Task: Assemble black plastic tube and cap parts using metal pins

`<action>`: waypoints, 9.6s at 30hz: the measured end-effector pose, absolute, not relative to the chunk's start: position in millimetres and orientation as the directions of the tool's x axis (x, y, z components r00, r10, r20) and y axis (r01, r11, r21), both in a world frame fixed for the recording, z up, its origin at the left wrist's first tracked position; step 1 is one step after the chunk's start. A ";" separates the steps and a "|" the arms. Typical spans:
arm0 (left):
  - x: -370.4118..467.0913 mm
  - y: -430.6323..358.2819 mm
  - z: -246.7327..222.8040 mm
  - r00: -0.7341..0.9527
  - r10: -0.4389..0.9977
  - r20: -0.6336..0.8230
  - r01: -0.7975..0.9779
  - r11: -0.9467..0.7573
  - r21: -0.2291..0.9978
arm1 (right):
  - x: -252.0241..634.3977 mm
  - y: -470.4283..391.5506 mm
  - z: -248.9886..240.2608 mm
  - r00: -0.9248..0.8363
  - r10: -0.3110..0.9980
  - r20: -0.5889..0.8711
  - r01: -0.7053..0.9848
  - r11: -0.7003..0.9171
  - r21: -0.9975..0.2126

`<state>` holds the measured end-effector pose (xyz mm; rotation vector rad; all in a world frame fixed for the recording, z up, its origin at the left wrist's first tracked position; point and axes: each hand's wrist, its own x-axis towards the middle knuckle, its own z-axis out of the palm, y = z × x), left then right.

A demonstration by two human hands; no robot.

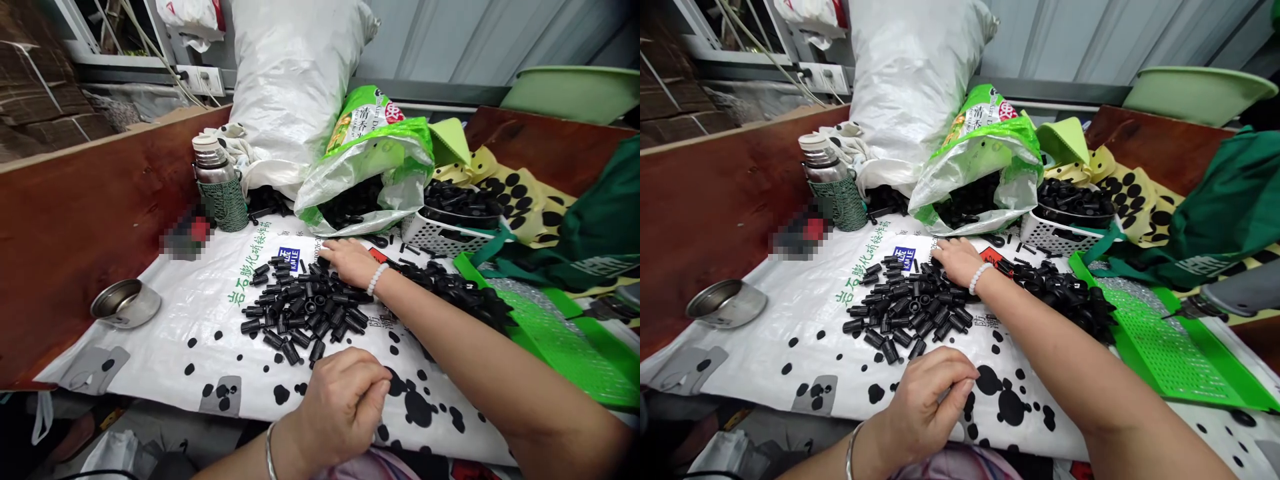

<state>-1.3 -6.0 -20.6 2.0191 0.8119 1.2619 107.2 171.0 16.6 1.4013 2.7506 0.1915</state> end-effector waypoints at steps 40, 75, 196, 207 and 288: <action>-10.7 -0.4 -20.4 0.280 0.950 -0.140 -0.775 0.309 0.550 | 136.1 162.9 23.6 -0.682 0.726 -0.091 0.716 0.688 0.121; 2.1 -11.9 -24.5 0.294 0.949 0.116 -0.549 0.068 0.833 | 177.9 4.9 43.3 -0.618 0.585 0.525 0.525 0.804 -0.279; -8.5 -4.3 -5.1 0.564 0.719 0.405 0.453 -0.680 0.577 | 188.9 -29.2 -17.1 -0.160 0.802 0.576 0.397 0.586 -0.706; 12.1 58.2 26.9 0.617 0.695 0.370 0.649 -0.715 0.261 | 218.8 -58.7 -43.0 -0.032 0.848 0.529 0.497 0.473 -0.727; 34.5 -4.5 -4.3 0.481 0.829 -0.285 -0.282 0.454 0.845 | 213.6 -38.3 -13.3 -0.323 0.645 0.693 0.604 0.704 -0.373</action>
